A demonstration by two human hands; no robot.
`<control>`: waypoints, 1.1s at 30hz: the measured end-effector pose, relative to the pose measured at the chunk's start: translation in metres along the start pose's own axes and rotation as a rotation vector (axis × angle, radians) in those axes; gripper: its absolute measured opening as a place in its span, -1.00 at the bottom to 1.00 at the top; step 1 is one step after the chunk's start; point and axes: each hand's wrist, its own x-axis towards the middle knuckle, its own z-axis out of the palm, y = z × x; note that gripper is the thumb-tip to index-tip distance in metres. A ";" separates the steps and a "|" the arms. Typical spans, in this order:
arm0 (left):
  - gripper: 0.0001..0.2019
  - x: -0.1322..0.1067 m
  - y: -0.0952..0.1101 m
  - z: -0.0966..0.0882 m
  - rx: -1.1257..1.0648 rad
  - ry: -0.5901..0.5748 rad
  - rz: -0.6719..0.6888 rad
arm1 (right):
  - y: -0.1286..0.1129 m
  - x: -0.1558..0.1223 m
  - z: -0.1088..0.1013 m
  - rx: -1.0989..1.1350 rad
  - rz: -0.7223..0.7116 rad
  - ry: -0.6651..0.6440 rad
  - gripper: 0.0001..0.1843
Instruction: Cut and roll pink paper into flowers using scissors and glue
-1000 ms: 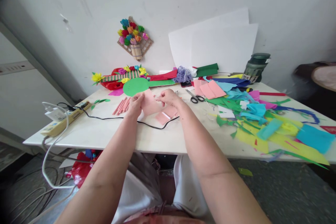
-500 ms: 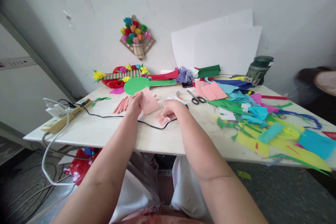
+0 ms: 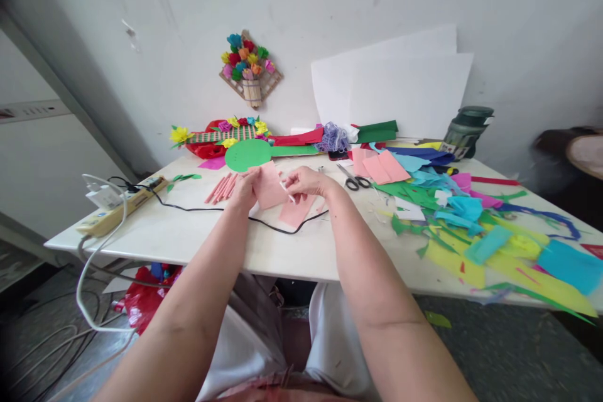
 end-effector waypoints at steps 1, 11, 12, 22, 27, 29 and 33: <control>-0.73 -0.001 0.001 0.000 -0.018 -0.009 -0.008 | 0.000 0.001 0.001 0.051 -0.048 0.054 -0.92; -0.75 -0.010 0.006 0.005 -0.031 -0.199 -0.211 | 0.011 0.020 0.010 0.064 -0.200 0.548 -0.73; -0.75 -0.010 0.006 0.006 -0.019 -0.217 -0.228 | 0.013 0.023 0.011 0.042 -0.210 0.564 -0.73; -0.78 -0.013 0.004 0.007 0.010 -0.317 -0.235 | 0.019 0.029 0.013 -0.163 -0.299 0.605 -0.92; -0.78 -0.012 0.004 0.007 0.014 -0.313 -0.228 | 0.028 0.033 0.012 -0.114 -0.234 0.546 -0.89; -0.77 -0.012 0.004 0.007 0.020 -0.323 -0.242 | 0.031 0.034 0.012 -0.109 -0.225 0.523 -0.89; -0.76 -0.012 0.005 0.008 0.022 -0.321 -0.261 | 0.031 0.034 0.014 -0.077 -0.242 0.520 -0.91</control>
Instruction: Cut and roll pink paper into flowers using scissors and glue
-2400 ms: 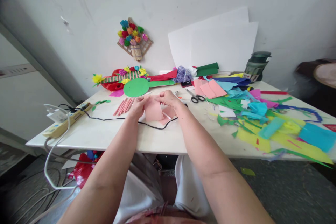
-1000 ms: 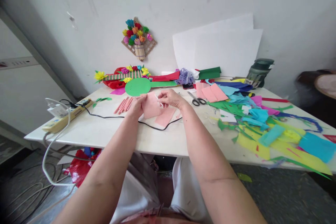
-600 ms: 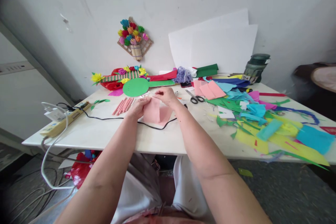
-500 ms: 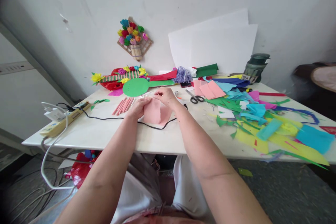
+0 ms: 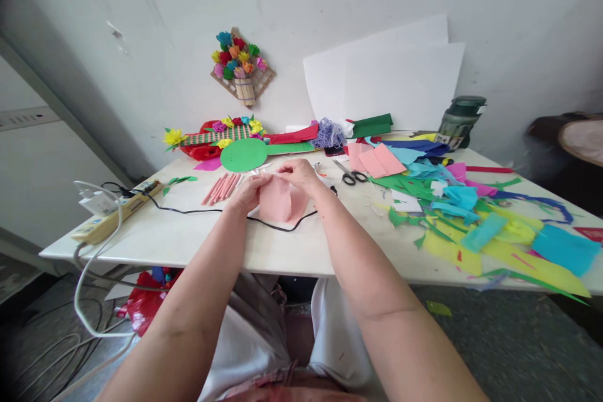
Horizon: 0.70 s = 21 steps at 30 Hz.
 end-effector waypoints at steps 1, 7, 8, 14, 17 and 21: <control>-0.76 0.000 0.000 0.000 -0.003 -0.002 0.004 | -0.001 0.000 0.000 0.009 0.001 0.005 -0.91; -0.77 0.000 0.002 0.000 -0.005 -0.028 0.044 | -0.003 -0.001 0.001 0.032 0.007 0.029 -0.89; -0.76 0.000 0.001 0.000 -0.008 -0.029 0.044 | -0.003 -0.001 0.001 0.036 0.002 0.029 -0.89; -0.73 0.000 -0.001 -0.002 0.040 -0.016 0.030 | -0.002 -0.002 0.004 0.083 -0.069 0.014 -0.85; -0.73 0.000 -0.001 -0.002 0.040 0.029 0.057 | -0.002 -0.001 0.003 0.125 -0.021 0.036 -0.80; -0.72 0.000 0.001 0.000 0.006 0.057 0.075 | -0.005 -0.002 -0.003 0.253 0.153 0.072 -0.65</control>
